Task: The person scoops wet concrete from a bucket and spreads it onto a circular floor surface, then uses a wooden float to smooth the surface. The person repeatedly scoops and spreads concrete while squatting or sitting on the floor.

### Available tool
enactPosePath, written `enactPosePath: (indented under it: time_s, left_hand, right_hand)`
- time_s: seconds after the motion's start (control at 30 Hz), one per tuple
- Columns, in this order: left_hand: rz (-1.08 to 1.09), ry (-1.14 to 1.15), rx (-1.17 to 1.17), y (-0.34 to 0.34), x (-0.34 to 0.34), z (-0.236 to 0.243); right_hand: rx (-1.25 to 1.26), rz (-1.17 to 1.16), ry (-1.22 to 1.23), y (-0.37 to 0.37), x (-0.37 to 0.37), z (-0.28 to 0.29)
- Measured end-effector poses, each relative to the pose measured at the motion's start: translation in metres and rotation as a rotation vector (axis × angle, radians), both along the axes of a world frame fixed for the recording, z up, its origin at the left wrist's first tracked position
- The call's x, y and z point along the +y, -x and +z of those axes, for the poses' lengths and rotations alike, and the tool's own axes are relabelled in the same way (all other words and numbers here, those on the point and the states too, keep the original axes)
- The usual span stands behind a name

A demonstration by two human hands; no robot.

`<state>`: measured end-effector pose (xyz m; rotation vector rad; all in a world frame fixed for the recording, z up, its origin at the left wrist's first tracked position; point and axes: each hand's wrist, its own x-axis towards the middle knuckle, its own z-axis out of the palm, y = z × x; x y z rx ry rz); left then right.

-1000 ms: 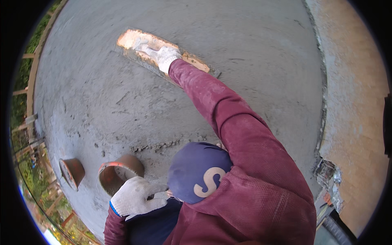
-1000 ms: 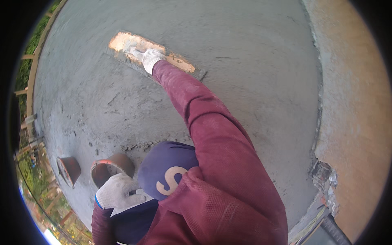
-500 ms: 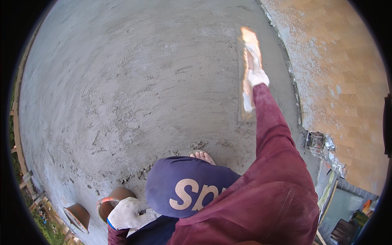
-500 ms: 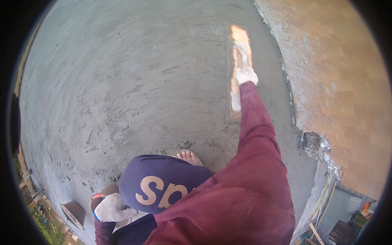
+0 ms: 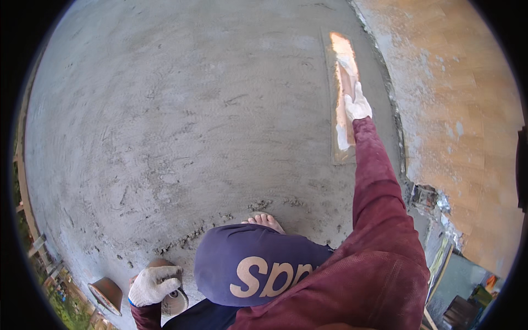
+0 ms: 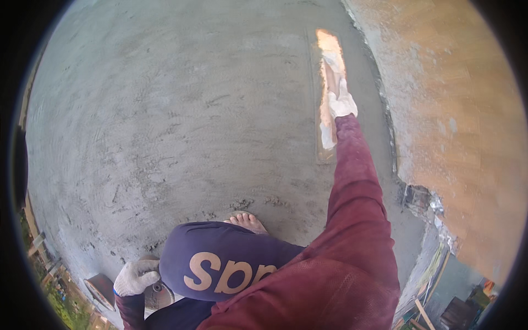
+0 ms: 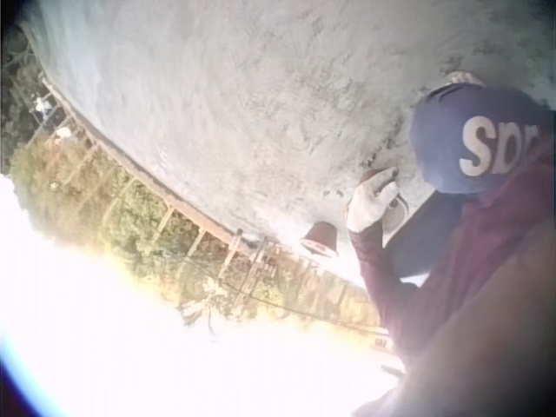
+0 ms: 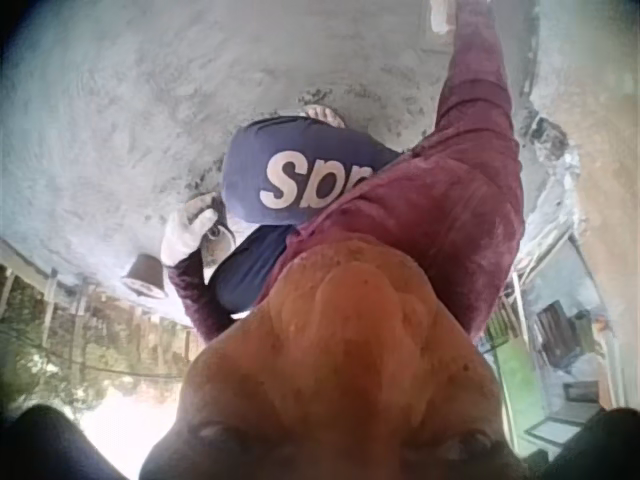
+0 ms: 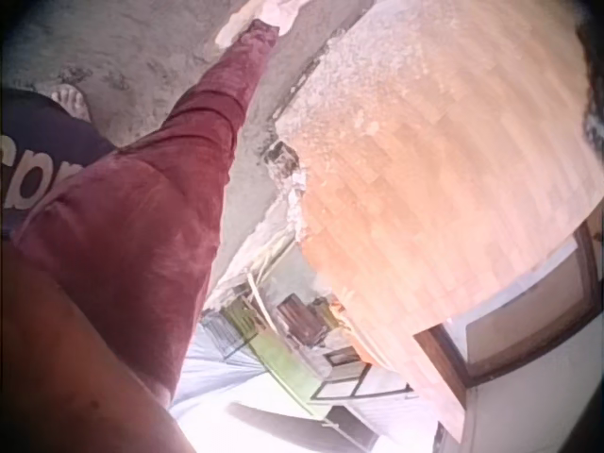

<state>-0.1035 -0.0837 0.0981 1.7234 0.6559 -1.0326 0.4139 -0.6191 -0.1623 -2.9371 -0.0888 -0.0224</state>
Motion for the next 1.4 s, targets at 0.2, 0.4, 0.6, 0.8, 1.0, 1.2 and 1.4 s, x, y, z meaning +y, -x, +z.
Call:
enactPosePath:
  time_s: [0.2, 0.4, 0.6, 0.8, 1.0, 1.2, 1.4]
  left_hand:
    - [0.183, -0.231, -0.033, 0.043, 0.008, 0.028]
    - [0.242, -0.201, 0.12, 0.007, 0.038, 0.05]
    - [0.234, -0.128, 0.043, -0.021, 0.033, 0.057]
    - [0.116, -0.258, -0.034, 0.02, 0.025, 0.048]
    - [-0.128, -0.283, -0.083, -0.086, 0.047, 0.038]
    - [-0.094, -0.326, -0.213, -0.054, 0.052, 0.05]
    - [0.034, -0.337, -0.02, 0.016, 0.029, 0.062]
  right_hand:
    - [-0.015, -0.047, 0.032, -0.031, -0.006, 0.004]
    - [-0.008, -0.154, 0.094, -0.222, 0.065, 0.04]
    - [0.117, -0.079, 0.08, -0.275, 0.103, 0.008]
    - [0.147, 0.07, 0.108, -0.21, 0.165, -0.013]
    - [0.285, 0.266, 0.09, -0.053, 0.14, 0.023]
    - [0.268, 0.195, -0.011, 0.185, -0.01, 0.039]
    - [0.055, -0.21, 0.086, 0.215, -0.081, 0.01]
